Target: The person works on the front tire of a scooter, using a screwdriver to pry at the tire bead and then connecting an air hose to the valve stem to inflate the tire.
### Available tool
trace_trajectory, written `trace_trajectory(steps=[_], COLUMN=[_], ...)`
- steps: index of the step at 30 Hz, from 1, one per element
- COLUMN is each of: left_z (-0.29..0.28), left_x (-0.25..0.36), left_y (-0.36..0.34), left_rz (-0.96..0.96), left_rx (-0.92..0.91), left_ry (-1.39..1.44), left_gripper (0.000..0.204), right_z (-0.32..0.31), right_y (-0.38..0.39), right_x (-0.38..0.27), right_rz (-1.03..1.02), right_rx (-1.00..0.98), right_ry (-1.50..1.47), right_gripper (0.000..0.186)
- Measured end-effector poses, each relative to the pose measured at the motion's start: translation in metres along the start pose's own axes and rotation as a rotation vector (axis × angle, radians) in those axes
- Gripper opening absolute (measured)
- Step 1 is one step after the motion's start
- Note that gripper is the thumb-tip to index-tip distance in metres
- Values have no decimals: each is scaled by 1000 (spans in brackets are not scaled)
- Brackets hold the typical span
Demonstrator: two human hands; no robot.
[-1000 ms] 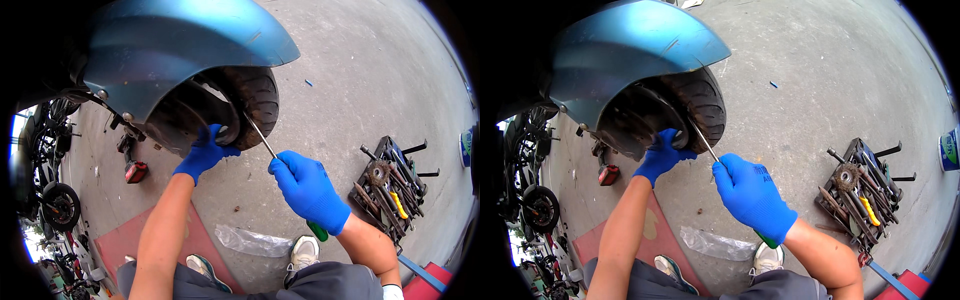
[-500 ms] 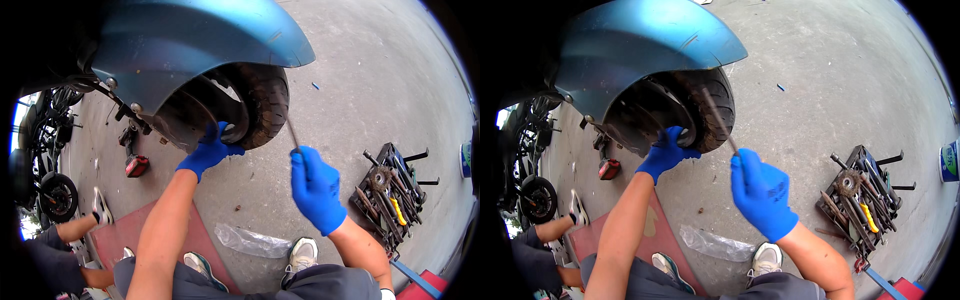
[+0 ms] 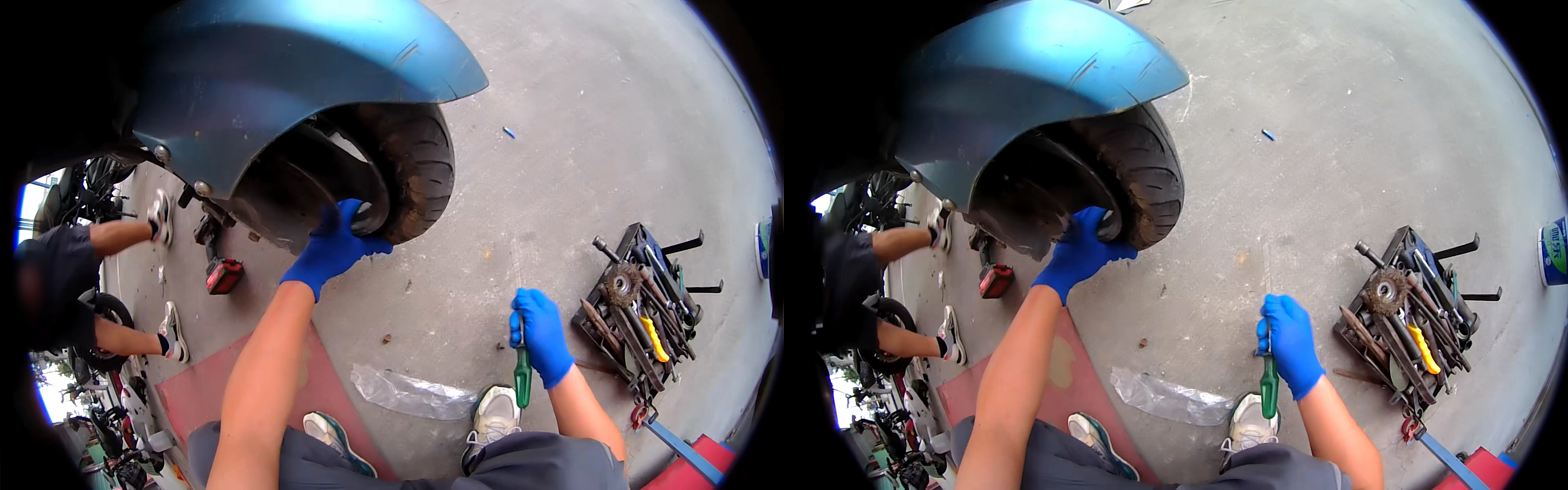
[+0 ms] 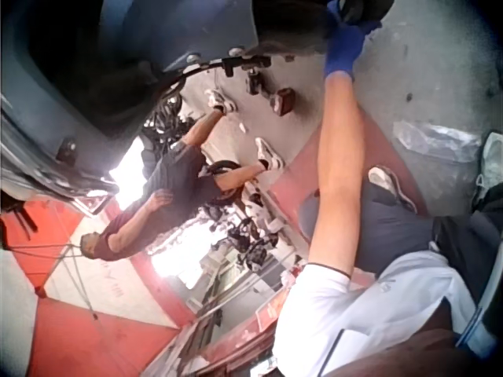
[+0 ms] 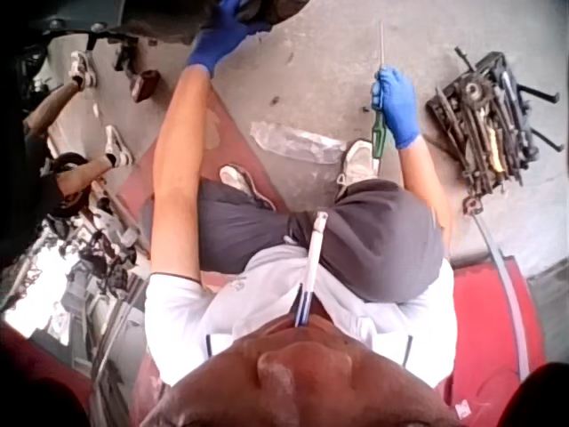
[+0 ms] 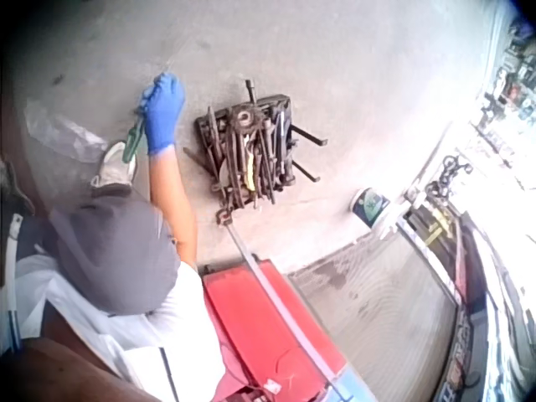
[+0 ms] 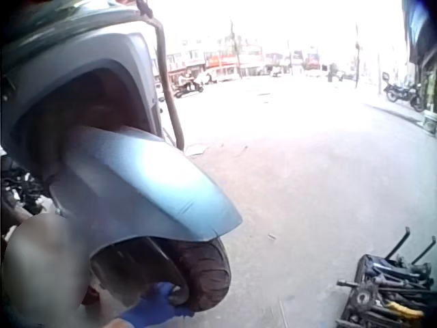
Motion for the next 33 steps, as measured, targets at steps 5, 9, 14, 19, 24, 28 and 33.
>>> trace_trajectory(steps=[5,9,14,19,24,28,33], left_z=[-2,-8,-21,-13,-22,-25,-21], left_x=[7,-10,-8,20,43,53,38], left_y=[-3,14,24,42,39,40,41], left_rz=[-1,62,138,101,72,88,78], left_rx=[15,97,204,387,324,335,360], left_ry=[24,-5,-273,-450,-303,-269,-310], left_gripper=[73,74,67,63,60,60,60], right_z=[-21,-20,-30,-8,45,77,105], right_y=[-11,25,-25,42,98,98,93], right_x=[45,-5,57,-20,-82,-119,-137], right_rz=[247,-235,10,-79,-201,-244,-244], right_rx=[-18,131,85,-117,-430,-376,-373], right_ry=[-28,141,286,185,260,268,242], right_gripper=[29,32,31,34,35,36,38])
Point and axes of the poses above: each hand's wrist, its own y-axis away from the middle knuckle, its own z-axis out of the palm, x = y × z, the point moved 8 cm from there along -y, towards the middle knuckle, and after that the axes turned 15 degrees about x, right-handed, at the moved point
